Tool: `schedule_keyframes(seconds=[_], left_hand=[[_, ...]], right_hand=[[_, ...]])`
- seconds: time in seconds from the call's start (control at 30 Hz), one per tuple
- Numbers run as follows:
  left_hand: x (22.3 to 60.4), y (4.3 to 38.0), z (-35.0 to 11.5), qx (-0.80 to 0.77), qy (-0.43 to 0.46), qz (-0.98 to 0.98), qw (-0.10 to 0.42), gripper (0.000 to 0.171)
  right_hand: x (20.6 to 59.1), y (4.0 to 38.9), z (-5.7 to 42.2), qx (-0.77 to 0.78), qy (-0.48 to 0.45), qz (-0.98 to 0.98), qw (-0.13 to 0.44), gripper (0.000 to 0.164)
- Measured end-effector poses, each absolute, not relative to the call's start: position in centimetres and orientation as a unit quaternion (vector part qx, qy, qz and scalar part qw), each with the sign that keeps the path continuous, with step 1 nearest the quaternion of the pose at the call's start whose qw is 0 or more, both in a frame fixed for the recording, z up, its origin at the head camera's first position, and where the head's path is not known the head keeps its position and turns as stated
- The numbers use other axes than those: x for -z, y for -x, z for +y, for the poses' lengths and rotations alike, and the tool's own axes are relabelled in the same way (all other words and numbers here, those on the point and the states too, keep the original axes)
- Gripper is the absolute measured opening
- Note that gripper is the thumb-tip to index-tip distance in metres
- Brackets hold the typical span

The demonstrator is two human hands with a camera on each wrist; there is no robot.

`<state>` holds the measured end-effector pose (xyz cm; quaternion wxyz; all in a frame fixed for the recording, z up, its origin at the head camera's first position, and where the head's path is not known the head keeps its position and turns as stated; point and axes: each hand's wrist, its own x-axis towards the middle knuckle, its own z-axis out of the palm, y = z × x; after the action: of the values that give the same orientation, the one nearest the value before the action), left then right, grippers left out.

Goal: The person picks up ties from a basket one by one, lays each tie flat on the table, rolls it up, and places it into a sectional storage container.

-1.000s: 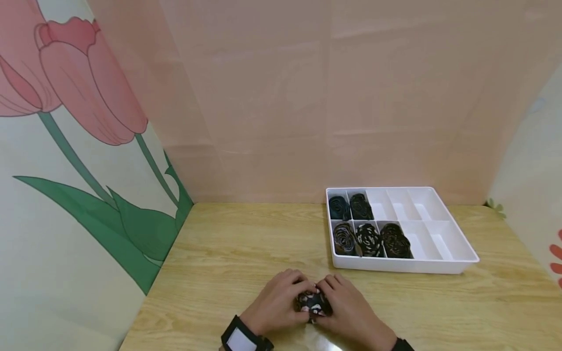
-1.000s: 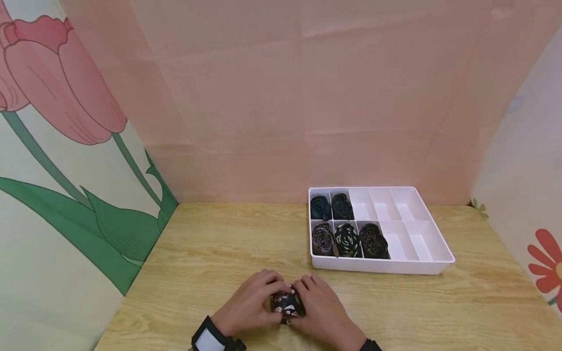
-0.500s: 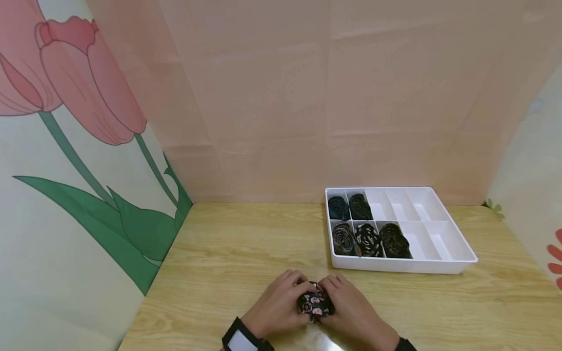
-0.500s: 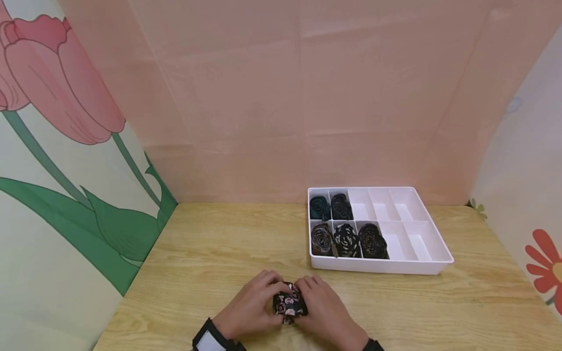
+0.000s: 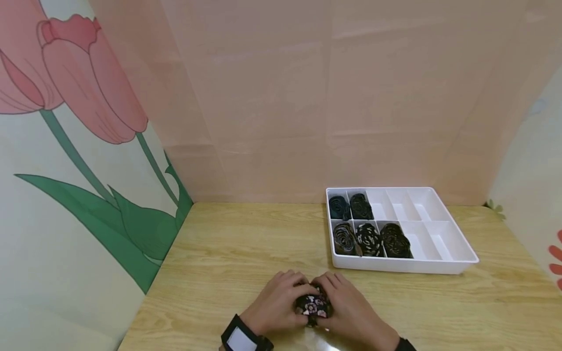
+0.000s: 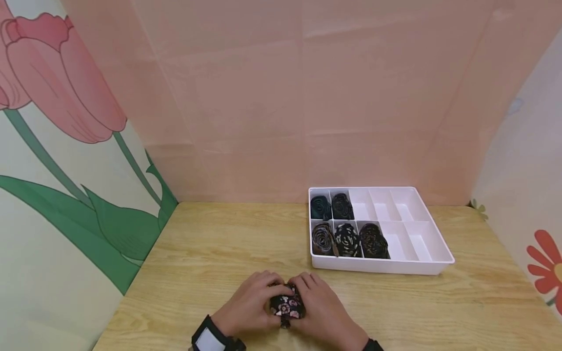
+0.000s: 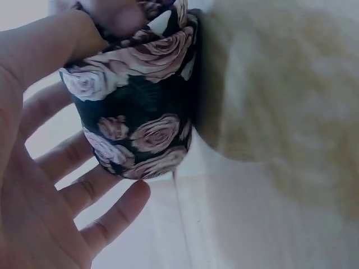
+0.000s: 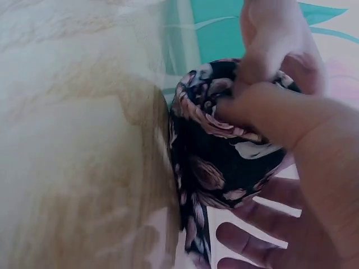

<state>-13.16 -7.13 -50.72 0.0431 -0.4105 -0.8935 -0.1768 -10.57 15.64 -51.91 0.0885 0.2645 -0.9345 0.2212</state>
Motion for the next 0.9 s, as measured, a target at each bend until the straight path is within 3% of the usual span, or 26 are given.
schedule_keyframes(seconds=[0.17, 0.37, 0.5, 0.7, 0.9], left_hand=[[50.7, 13.1, -6.9, 0.182, 0.415, -0.89, 0.05, 0.055], [50.9, 13.2, -6.8, 0.211, 0.43, -0.876, 0.06, 0.049], [50.9, 13.2, -7.0, 0.245, 0.398, -0.884, 0.02, 0.051], [51.3, 13.2, -7.3, 0.317, 0.252, -0.912, -0.061, 0.071], [52.3, 12.9, -6.3, 0.345, 0.237, -0.904, -0.086, 0.057]], right_hand=[[52.3, 10.5, 15.7, -0.22, -0.26, -0.936, 0.085, 0.063], [52.6, 10.6, 15.7, -0.208, -0.283, -0.928, 0.127, 0.064], [53.0, 10.6, 15.9, -0.228, -0.268, -0.93, 0.11, 0.06], [53.1, 10.4, 16.1, -0.263, -0.249, -0.929, 0.081, 0.061], [53.1, 10.0, 15.8, -0.293, -0.239, -0.923, 0.075, 0.051]])
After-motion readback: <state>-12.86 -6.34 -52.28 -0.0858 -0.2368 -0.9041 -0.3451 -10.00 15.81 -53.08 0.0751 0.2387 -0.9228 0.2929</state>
